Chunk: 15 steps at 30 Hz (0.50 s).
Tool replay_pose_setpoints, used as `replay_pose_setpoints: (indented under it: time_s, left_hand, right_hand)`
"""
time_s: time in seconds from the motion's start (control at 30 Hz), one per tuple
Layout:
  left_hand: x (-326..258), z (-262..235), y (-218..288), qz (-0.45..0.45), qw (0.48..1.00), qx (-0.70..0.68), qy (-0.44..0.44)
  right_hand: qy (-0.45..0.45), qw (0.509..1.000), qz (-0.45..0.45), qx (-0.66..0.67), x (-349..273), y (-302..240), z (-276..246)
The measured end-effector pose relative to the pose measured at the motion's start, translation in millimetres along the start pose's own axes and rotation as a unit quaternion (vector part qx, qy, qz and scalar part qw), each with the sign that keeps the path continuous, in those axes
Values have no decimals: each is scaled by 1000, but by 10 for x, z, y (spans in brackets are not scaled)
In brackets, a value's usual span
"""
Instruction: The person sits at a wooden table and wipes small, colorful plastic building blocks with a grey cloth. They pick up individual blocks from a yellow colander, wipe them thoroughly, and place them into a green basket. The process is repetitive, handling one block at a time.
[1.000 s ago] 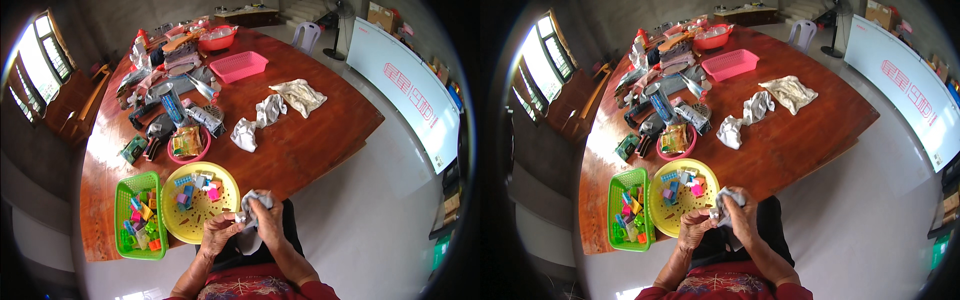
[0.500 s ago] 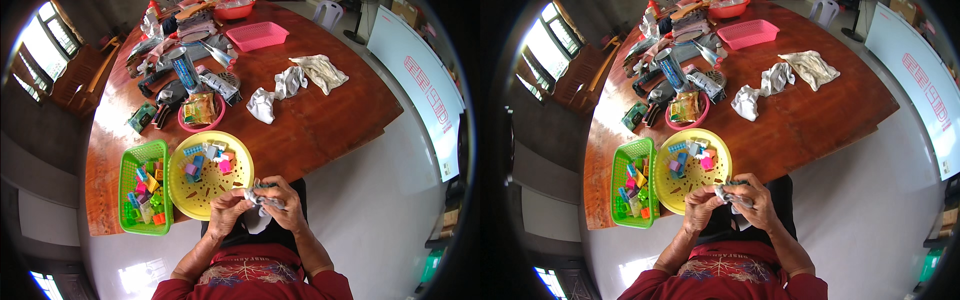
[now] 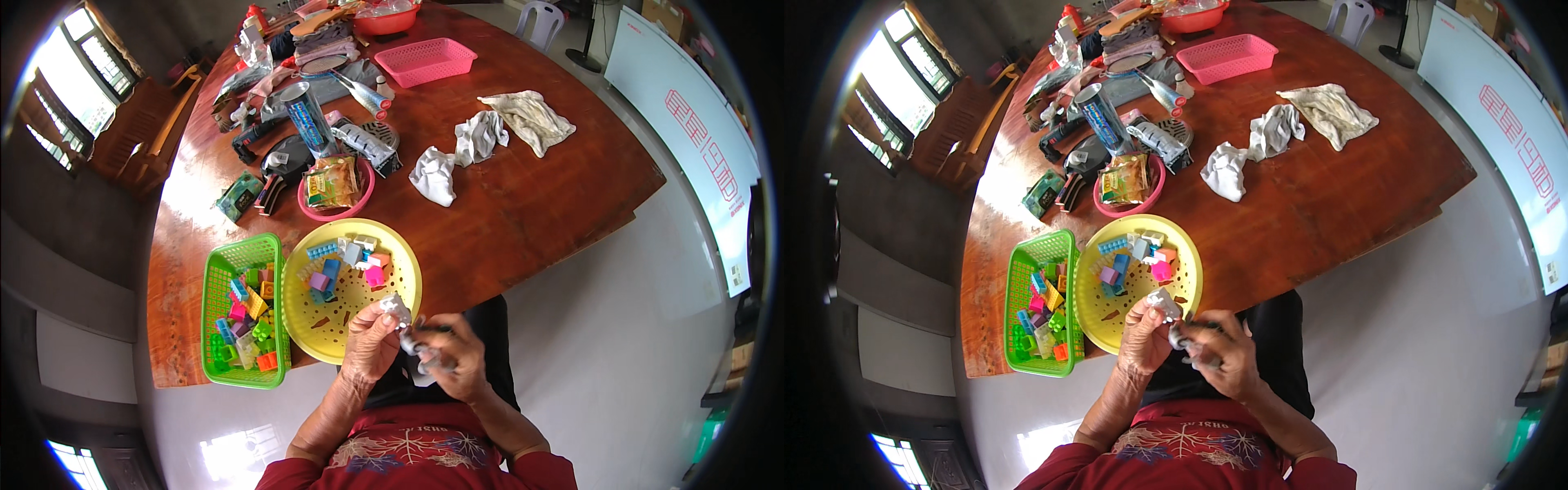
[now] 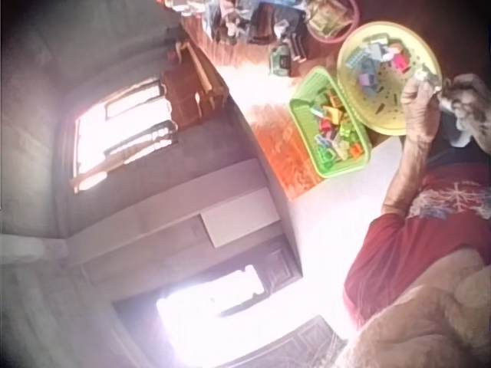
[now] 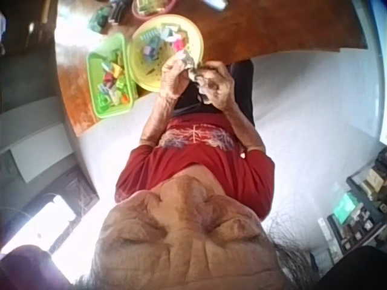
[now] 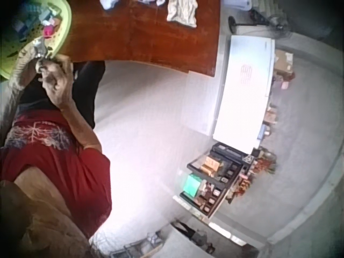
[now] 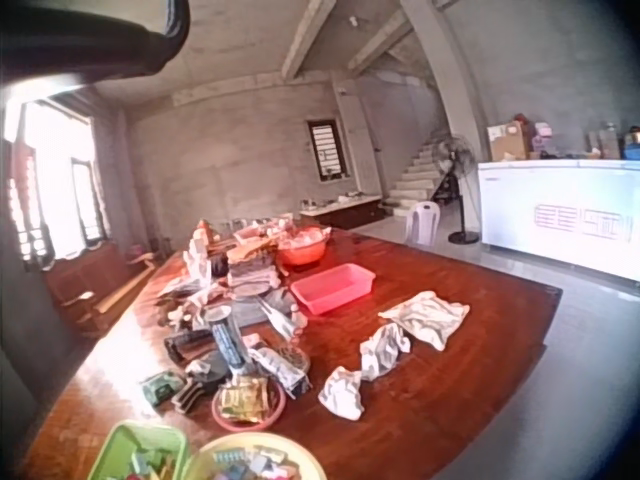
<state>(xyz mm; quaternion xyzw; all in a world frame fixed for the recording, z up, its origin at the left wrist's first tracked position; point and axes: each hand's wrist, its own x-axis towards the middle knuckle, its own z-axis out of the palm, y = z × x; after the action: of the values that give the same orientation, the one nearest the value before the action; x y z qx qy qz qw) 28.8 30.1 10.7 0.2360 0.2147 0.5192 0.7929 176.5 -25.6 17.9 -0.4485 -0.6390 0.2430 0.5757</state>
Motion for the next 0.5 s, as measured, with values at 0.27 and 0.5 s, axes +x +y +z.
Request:
replay_pose_setpoints:
  time_s: [0.27,0.5]
  left_hand:
    - [3,-58,-123,26,999,13,-42]
    - [-57,-32,-43,3,998,-4,-65]
  right_hand:
    - [21,1000,4,-8,267,-108,39]
    - [55,997,-24,-43,159,-10,81]
